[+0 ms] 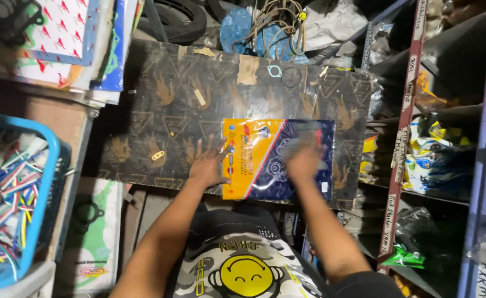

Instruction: The person wipes a plastic-wrapped package containing a motorcycle gasket set using a grey cloth. They repeatedly rub the cloth over the packaging on a cluttered workbench, flip the package over to clean the other side, and then place the cleaned package onto a shelf.

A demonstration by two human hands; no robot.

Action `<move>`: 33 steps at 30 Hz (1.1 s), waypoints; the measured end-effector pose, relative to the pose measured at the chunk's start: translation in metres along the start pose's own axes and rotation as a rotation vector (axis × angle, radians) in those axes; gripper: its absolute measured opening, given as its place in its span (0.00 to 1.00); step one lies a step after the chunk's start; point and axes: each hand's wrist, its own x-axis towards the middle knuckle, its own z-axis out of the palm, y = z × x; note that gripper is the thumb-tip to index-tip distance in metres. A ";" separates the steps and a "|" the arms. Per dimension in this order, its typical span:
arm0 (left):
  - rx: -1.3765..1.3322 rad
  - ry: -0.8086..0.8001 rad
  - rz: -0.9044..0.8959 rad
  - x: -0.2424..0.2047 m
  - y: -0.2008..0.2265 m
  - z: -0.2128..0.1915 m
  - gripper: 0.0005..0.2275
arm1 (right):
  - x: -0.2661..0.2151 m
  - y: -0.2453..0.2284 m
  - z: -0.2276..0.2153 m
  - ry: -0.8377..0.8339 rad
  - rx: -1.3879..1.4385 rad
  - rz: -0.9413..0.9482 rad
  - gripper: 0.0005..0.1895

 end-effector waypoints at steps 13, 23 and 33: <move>0.089 -0.042 0.061 0.001 -0.005 -0.009 0.49 | -0.007 -0.118 0.039 -0.054 0.160 -0.473 0.22; 0.001 0.008 0.049 0.000 -0.003 -0.008 0.58 | 0.032 0.119 0.189 0.473 -0.500 0.028 0.24; 0.112 -0.067 -0.088 -0.002 -0.002 -0.014 0.64 | 0.026 0.017 0.124 0.083 0.077 -0.129 0.15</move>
